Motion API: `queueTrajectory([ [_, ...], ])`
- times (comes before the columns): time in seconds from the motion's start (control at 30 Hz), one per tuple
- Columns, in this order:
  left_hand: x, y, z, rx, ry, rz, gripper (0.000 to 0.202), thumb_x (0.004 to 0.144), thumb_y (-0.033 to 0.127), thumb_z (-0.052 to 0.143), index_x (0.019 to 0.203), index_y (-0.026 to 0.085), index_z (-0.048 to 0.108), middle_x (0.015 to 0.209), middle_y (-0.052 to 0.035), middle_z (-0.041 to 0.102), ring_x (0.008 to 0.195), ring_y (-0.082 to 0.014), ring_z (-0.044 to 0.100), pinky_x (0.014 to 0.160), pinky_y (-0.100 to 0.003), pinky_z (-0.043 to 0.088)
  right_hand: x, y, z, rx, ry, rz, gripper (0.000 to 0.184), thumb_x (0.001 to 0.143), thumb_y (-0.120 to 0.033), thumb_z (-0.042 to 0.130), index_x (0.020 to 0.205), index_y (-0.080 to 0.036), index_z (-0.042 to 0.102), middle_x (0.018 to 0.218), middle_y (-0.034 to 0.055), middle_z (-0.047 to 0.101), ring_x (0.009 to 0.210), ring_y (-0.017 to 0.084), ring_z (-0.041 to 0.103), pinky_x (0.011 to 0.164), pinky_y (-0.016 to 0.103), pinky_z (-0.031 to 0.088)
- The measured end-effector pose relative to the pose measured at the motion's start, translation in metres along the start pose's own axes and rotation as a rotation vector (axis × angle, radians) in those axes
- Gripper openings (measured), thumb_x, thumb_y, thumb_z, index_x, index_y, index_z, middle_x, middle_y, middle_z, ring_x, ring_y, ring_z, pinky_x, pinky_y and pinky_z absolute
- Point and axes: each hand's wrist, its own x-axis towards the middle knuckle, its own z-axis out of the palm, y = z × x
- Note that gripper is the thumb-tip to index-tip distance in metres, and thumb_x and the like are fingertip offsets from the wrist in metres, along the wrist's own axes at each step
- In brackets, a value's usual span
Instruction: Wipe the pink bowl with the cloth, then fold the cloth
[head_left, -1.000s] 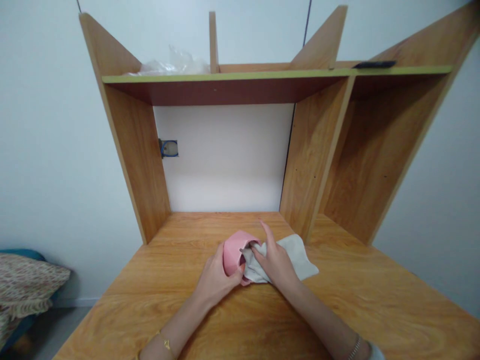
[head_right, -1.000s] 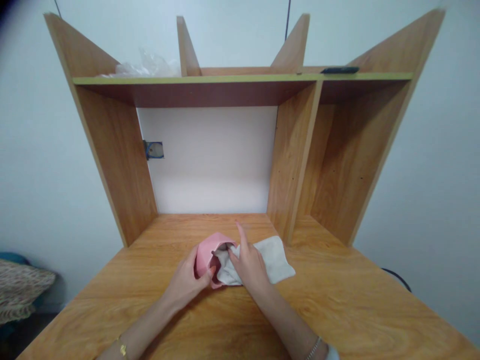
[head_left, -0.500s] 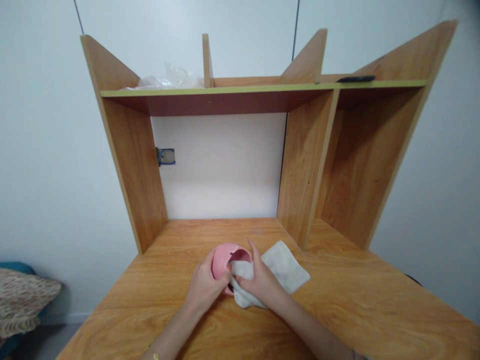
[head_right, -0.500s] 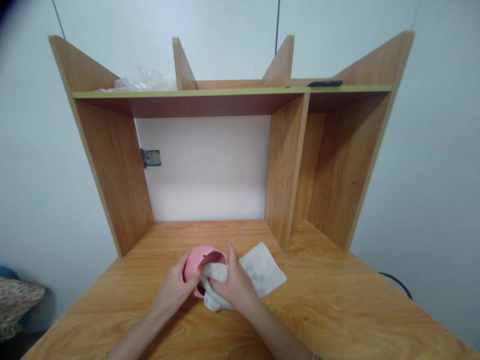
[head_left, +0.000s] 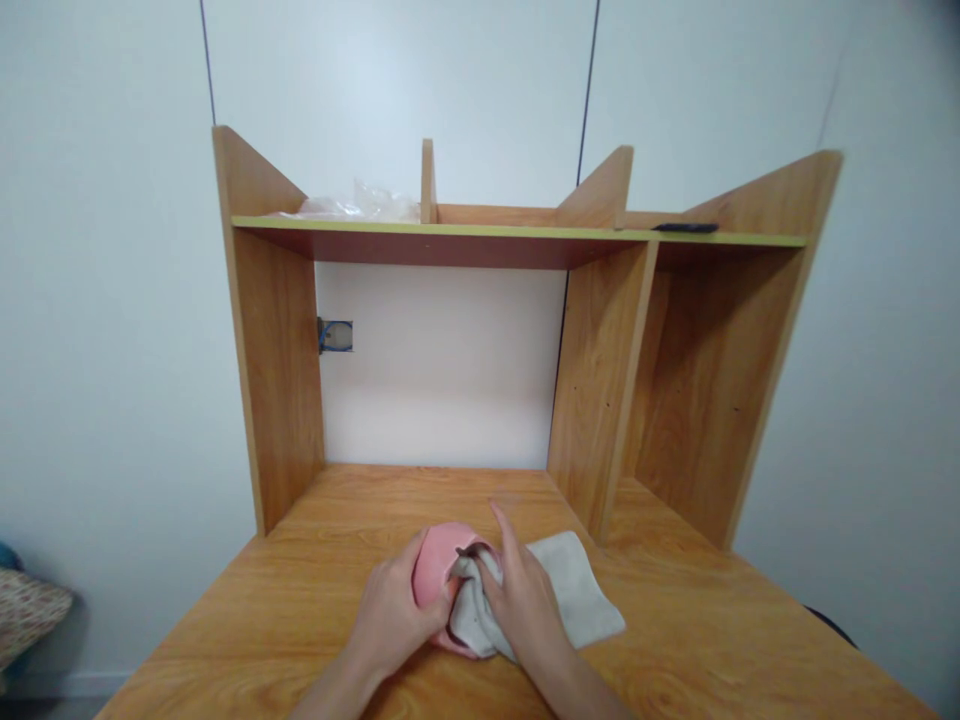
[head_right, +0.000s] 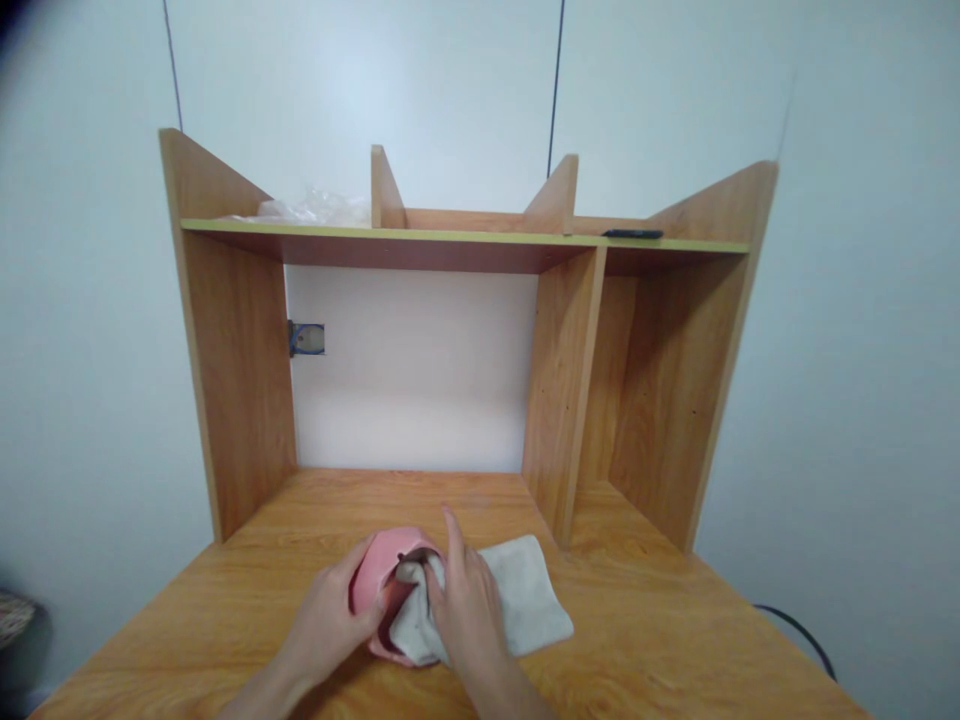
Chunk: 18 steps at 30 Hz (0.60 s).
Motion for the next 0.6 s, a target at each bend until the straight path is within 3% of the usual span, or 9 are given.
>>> queueTrajectory([
  [0.2, 0.0, -0.007, 0.0, 0.086, 0.006, -0.024, 0.05, 0.07, 0.04, 0.05, 0.112, 0.014, 0.053, 0.099, -0.0107, 0.064, 0.089, -0.0255, 0.059, 0.079, -0.034, 0.044, -0.005, -0.002, 0.005, 0.137, -0.021, 0.043, 0.055, 0.078, -0.024, 0.043, 0.13, -0.02, 0.024, 0.097, 0.0071, 0.062, 0.087, 0.021, 0.059, 0.073, 0.03, 0.044],
  [0.33, 0.001, -0.007, -0.003, 0.18, -0.005, -0.01, 0.053, 0.069, 0.041, 0.049, 0.114, 0.013, 0.051, 0.095, -0.0111, 0.065, 0.085, -0.0265, 0.06, 0.077, -0.035, 0.044, -0.006, 0.0, 0.009, 0.319, -0.11, 0.026, 0.058, 0.076, -0.02, 0.045, 0.129, -0.017, 0.023, 0.104, 0.0083, 0.059, 0.095, 0.018, 0.056, 0.081, 0.03, 0.043],
  [0.47, 0.001, -0.004, -0.008, 0.205, -0.022, 0.007, 0.053, 0.07, 0.043, 0.047, 0.114, 0.013, 0.051, 0.094, -0.0107, 0.065, 0.084, -0.0254, 0.061, 0.077, -0.033, 0.044, -0.007, 0.003, 0.019, 0.522, -0.194, 0.01, 0.071, 0.068, -0.018, 0.055, 0.128, -0.015, 0.018, 0.11, 0.0102, 0.056, 0.101, 0.018, 0.053, 0.088, 0.031, 0.04],
  [0.6, 0.0, 0.0, -0.009, 0.192, -0.027, 0.028, 0.053, 0.069, 0.044, 0.048, 0.115, 0.016, 0.05, 0.096, -0.0093, 0.065, 0.087, -0.0244, 0.06, 0.077, -0.031, 0.044, -0.006, 0.009, 0.03, 0.612, -0.213, 0.078, 0.078, 0.061, -0.016, 0.061, 0.126, -0.015, 0.018, 0.106, 0.0101, 0.058, 0.095, 0.018, 0.056, 0.083, 0.031, 0.043],
])
